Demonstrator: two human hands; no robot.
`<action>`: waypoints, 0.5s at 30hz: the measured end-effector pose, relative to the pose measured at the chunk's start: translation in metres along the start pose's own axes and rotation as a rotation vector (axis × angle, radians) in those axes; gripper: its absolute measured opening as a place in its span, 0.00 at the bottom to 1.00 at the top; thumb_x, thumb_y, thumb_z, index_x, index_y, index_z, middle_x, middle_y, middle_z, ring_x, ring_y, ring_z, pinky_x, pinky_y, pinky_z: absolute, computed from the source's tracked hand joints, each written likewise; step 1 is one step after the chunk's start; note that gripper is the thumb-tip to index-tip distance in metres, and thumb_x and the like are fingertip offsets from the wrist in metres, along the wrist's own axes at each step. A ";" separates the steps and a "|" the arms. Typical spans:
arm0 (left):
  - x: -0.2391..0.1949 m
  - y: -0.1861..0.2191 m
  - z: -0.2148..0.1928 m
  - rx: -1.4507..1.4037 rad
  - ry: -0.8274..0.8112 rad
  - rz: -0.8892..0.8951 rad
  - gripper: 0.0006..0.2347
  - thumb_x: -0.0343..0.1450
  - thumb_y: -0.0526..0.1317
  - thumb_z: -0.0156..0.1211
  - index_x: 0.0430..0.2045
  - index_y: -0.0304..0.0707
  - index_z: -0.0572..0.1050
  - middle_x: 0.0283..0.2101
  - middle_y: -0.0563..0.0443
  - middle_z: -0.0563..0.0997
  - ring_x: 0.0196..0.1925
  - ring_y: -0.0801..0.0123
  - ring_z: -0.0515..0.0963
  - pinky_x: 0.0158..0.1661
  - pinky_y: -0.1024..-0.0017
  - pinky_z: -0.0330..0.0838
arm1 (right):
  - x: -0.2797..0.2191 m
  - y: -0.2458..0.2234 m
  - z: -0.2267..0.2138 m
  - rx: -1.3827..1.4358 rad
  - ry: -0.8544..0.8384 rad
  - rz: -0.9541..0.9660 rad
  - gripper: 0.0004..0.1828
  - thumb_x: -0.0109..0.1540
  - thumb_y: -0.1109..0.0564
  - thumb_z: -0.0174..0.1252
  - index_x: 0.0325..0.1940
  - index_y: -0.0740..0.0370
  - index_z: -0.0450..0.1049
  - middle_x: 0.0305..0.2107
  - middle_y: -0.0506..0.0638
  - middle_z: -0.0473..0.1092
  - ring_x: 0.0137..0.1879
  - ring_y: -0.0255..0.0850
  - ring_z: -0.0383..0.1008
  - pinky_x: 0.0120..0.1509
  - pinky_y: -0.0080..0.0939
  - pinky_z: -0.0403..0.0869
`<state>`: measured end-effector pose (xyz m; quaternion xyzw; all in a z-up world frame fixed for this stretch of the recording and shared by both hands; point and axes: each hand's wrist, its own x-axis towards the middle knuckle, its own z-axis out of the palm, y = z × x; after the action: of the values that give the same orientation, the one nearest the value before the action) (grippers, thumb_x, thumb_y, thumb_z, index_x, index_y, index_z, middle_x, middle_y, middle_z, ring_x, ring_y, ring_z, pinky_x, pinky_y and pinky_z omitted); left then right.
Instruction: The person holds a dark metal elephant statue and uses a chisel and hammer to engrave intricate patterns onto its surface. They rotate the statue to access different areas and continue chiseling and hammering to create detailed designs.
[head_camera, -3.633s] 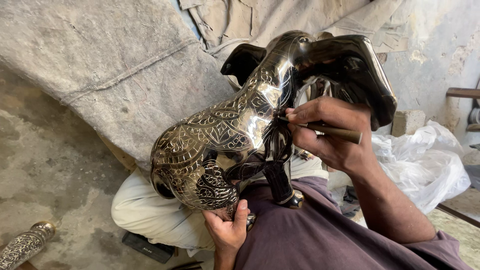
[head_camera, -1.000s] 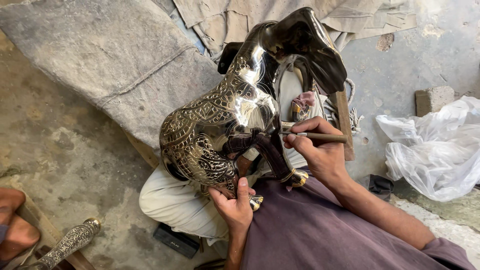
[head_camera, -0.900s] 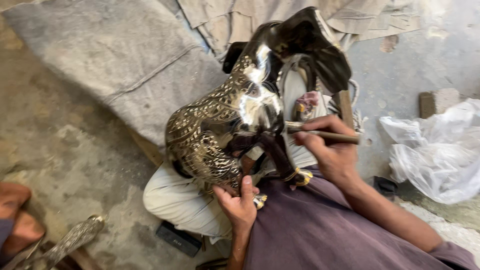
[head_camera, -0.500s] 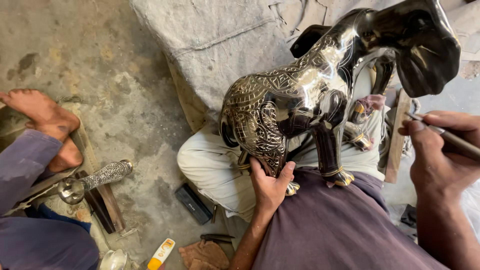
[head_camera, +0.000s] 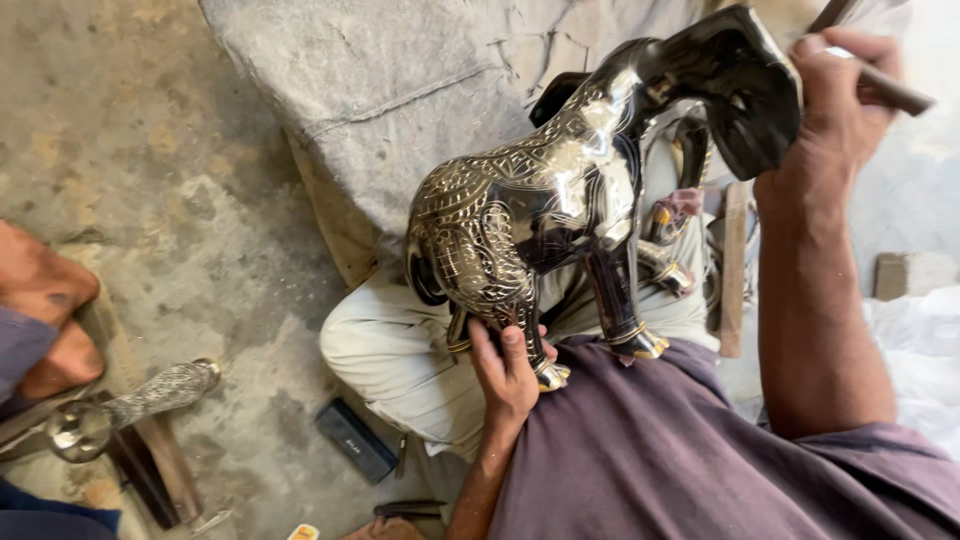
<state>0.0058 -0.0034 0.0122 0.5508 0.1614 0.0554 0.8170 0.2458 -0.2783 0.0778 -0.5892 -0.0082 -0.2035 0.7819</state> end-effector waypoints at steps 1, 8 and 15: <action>0.001 0.002 0.004 -0.012 0.005 -0.005 0.22 0.78 0.52 0.50 0.53 0.29 0.59 0.34 0.41 0.79 0.23 0.68 0.80 0.25 0.71 0.77 | 0.003 -0.010 0.014 0.028 -0.032 0.039 0.06 0.76 0.68 0.61 0.51 0.67 0.70 0.38 0.52 0.69 0.41 0.36 0.71 0.49 0.34 0.74; 0.000 0.033 0.016 -0.041 0.166 -0.176 0.20 0.76 0.52 0.47 0.57 0.37 0.59 0.30 0.42 0.78 0.19 0.68 0.77 0.20 0.71 0.75 | 0.010 -0.053 0.079 -0.302 -0.060 0.025 0.06 0.70 0.66 0.59 0.48 0.63 0.69 0.40 0.49 0.71 0.46 0.35 0.76 0.57 0.35 0.79; -0.003 0.061 0.006 -0.105 0.316 -0.275 0.16 0.76 0.50 0.47 0.48 0.37 0.64 0.27 0.42 0.79 0.16 0.66 0.76 0.16 0.66 0.74 | 0.016 -0.051 0.106 -0.227 -0.214 0.040 0.04 0.68 0.65 0.57 0.45 0.61 0.69 0.39 0.47 0.74 0.47 0.33 0.81 0.57 0.31 0.83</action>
<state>0.0103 0.0136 0.0710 0.4649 0.3582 0.0375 0.8088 0.2678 -0.1969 0.1607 -0.6921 -0.0567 -0.1233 0.7089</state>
